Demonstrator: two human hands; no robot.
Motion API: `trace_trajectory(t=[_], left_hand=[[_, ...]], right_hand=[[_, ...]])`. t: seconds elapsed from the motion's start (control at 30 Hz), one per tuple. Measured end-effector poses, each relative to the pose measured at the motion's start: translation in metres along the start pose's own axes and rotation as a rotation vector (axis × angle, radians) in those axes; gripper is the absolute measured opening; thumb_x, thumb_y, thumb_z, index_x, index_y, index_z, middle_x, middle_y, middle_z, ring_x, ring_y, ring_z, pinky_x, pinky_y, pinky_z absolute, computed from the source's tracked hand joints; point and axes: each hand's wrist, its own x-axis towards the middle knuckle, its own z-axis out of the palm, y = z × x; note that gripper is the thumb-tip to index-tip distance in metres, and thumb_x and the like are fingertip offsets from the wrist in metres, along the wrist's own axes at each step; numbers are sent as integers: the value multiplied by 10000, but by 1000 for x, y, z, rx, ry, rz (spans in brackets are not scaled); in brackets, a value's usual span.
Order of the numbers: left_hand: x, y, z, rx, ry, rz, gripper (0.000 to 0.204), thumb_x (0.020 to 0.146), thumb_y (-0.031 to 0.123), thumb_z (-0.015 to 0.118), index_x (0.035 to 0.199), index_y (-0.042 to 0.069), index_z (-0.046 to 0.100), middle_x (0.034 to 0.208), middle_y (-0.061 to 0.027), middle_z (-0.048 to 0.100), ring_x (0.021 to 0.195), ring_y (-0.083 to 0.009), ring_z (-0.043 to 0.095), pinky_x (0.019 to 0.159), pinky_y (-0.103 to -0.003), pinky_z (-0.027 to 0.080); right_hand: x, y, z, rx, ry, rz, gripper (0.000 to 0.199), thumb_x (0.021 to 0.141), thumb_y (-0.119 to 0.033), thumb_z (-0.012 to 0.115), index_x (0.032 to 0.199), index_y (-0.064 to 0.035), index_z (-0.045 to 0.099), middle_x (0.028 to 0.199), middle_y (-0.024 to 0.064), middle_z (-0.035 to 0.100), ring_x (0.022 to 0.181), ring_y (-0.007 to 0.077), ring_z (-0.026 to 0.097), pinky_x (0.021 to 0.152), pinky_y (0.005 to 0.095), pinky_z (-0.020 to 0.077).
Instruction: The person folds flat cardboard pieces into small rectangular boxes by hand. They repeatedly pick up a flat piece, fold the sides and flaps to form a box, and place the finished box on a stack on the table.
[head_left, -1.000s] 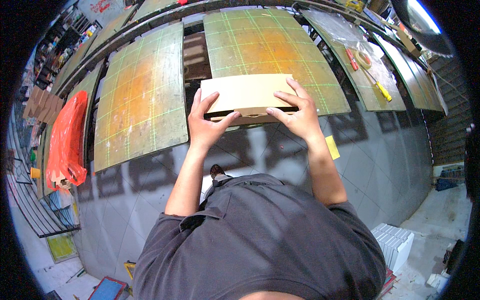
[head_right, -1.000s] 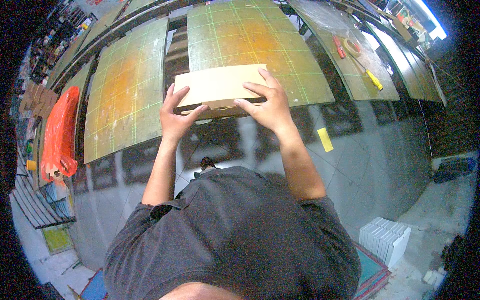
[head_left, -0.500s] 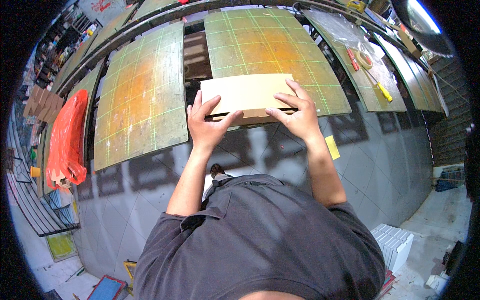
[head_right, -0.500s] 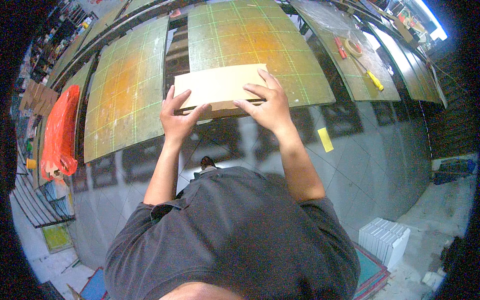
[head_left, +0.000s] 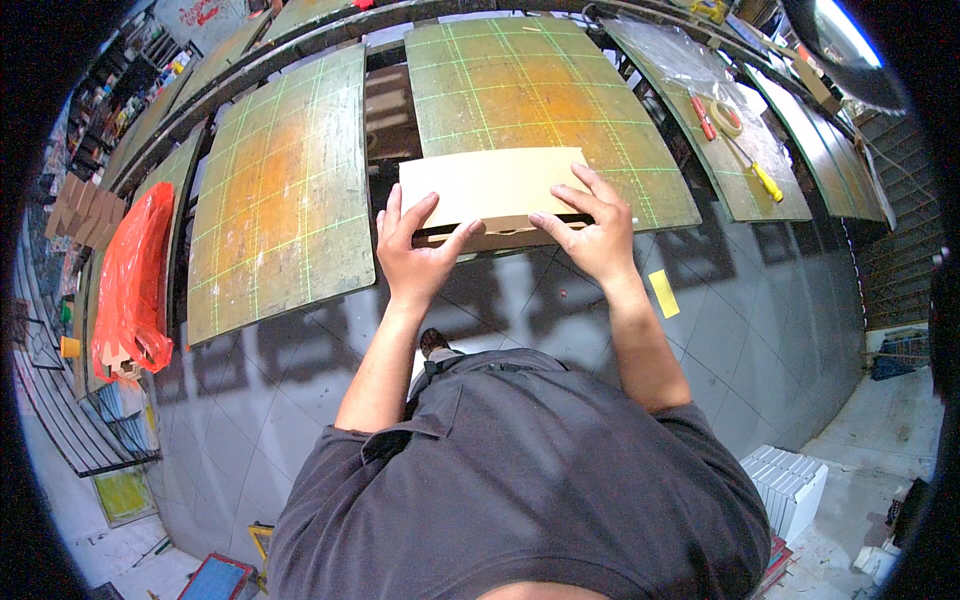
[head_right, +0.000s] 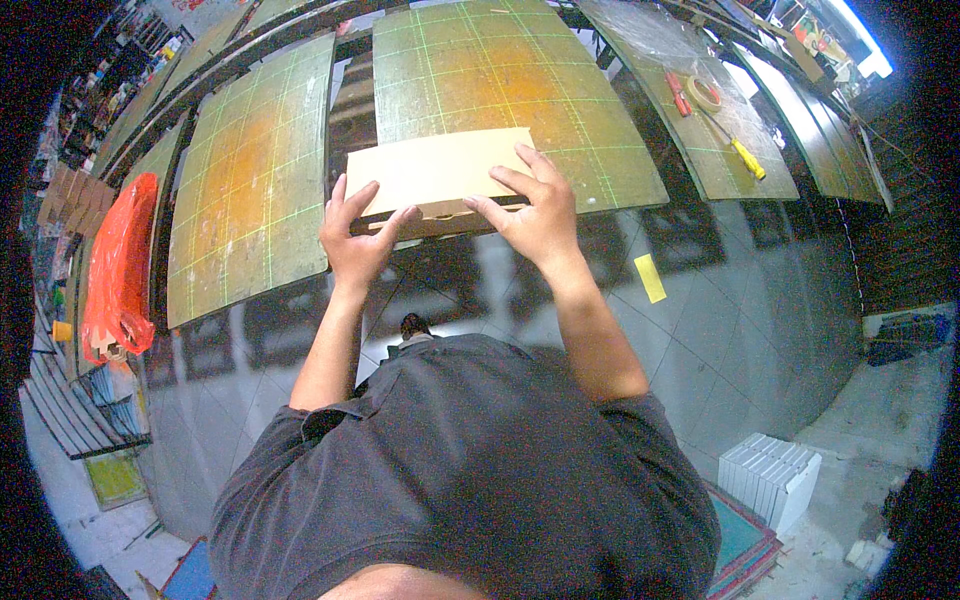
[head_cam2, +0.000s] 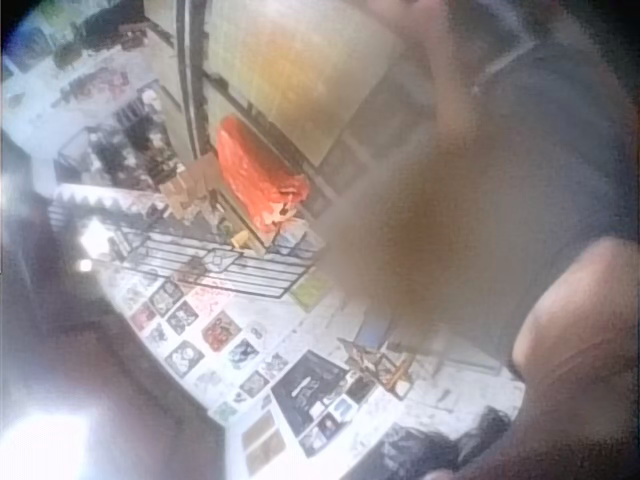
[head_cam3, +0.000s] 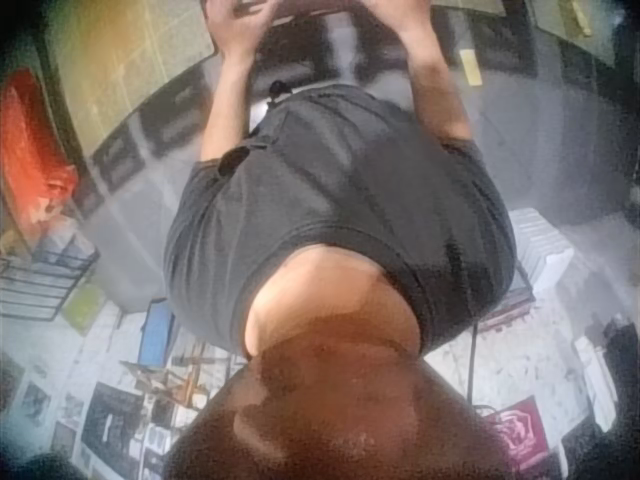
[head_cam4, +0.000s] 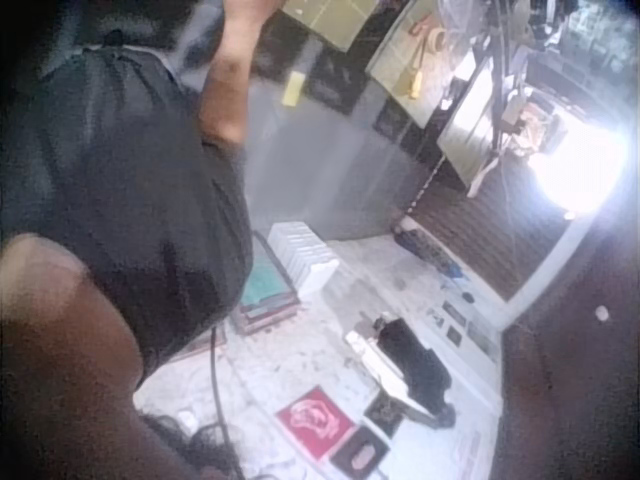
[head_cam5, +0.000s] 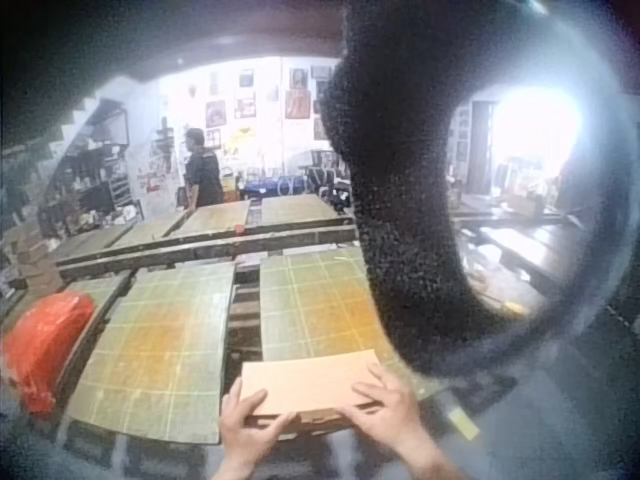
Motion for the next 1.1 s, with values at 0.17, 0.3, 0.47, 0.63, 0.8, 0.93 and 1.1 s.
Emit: trace_trajectory(t=[0.17,0.3,0.47,0.63,0.8,0.93,1.1], left_hand=[[-5,-6,6,-23,89,145,445,573,368,789,929,137,653,1148,-205,534,1151,-327,440,945,-472,303],[-10,-1,5,197,48,351,301,637,306,748,909,202,672,1157,-90,555,1135,-265,435,987,-423,215],[-18,-12,11,144,-17,417,211,718,214,660,928,200,669,1109,-17,585,1099,-215,458,1004,-425,147],[-18,-6,2,84,-17,297,455,721,260,668,1137,120,549,1275,-146,442,1210,-291,367,1029,-440,149],[-34,-20,-4,-361,-53,-311,785,740,305,665,1320,-41,264,1352,-256,288,1257,-350,294,1031,-400,226],[-28,6,-35,-483,31,-138,799,763,389,626,1318,-55,259,1339,-238,322,1251,-317,319,1026,-375,242],[-16,-17,-107,-607,196,-290,523,881,210,481,1311,-36,313,1356,-167,348,1263,-237,315,1021,-335,247]], right_hand=[[-3,2,4,0,57,-89,367,549,-307,796,837,-102,697,1171,221,514,1088,352,494,924,388,398],[-6,5,6,-5,105,-196,328,558,-288,785,847,-157,700,1249,182,461,1118,362,460,930,410,382],[-19,13,6,-122,99,-371,278,610,-305,738,873,-229,692,1299,118,423,1144,346,413,965,493,294],[-18,9,-3,-48,86,-297,441,648,-284,722,1055,-164,604,1333,172,360,1192,356,360,995,480,255],[-50,14,17,282,244,138,767,672,-195,705,1282,47,309,1318,231,337,1238,343,315,1029,426,239],[-54,-43,19,655,357,87,763,645,-106,602,1303,51,249,1252,169,382,1183,291,352,1024,433,229],[-35,-104,45,723,123,31,810,702,-162,578,1362,38,153,1329,193,317,1229,295,301,1033,395,199]])
